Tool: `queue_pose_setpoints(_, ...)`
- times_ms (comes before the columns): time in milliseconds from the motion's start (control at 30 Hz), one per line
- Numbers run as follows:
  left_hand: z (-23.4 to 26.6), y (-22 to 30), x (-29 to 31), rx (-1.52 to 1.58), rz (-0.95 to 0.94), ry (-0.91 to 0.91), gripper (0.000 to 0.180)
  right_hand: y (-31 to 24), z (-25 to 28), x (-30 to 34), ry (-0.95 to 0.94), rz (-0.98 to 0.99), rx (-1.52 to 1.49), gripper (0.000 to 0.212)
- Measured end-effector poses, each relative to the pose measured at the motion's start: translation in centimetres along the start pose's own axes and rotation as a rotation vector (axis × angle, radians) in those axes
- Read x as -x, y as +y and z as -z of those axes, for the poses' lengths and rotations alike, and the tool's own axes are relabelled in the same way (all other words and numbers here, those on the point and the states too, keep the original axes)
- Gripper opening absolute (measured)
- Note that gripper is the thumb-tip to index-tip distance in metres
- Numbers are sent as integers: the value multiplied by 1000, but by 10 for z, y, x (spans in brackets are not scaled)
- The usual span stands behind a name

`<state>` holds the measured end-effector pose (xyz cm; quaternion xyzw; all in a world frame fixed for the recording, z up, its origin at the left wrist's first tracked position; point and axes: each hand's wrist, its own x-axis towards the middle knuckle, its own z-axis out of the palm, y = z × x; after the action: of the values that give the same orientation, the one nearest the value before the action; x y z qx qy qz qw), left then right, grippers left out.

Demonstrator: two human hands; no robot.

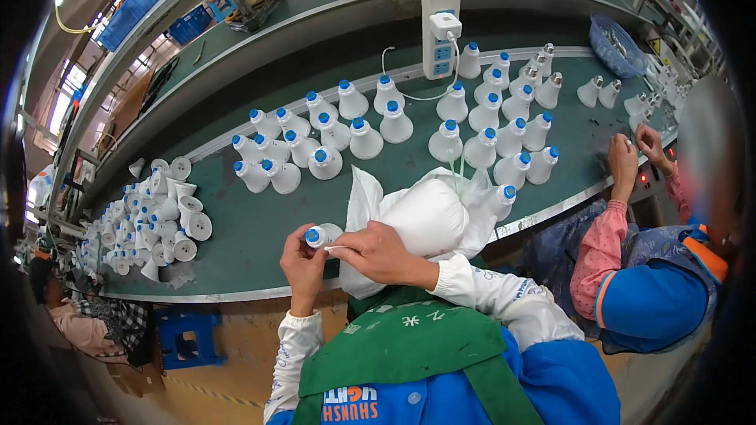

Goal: The person picks up light bulb casings, applies paste to their ends using an applicator bag, and arranges the casings in rows on the assembly table.

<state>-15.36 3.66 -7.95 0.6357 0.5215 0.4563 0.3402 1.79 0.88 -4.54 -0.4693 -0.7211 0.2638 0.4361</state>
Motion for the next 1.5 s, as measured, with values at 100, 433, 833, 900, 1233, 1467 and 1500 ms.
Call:
queue_pose_setpoints(100, -1, -3, 4, -74, 29, -6, 36, 4, -3, -1, -3, -13, 45, 19)
queue_pose_setpoints(433, -5, 4, 5, 16, -8, -79, 38, 7, -8, 0, -40, -19, 76, 18)
queue_pose_setpoints(833, -3, 8, 1, 23, -18, -123, 38, 11, -9, -2, -25, -24, 54, 14)
queue_pose_setpoints(900, -2, 8, -1, 40, -38, -118, 40, 11, -9, -2, -22, -17, 44, 14)
queue_pose_setpoints(1233, 9, 12, -10, 41, 10, -276, 50, 13, -9, -2, -26, -31, 6, 11)
queue_pose_setpoints(1467, 13, -1, -15, 76, -3, -384, 50, 12, -8, -3, -25, -42, -5, 11)
queue_pose_setpoints(1500, 13, 3, -15, 75, -4, -386, 50, 12, -8, -3, -23, -42, -7, 11)
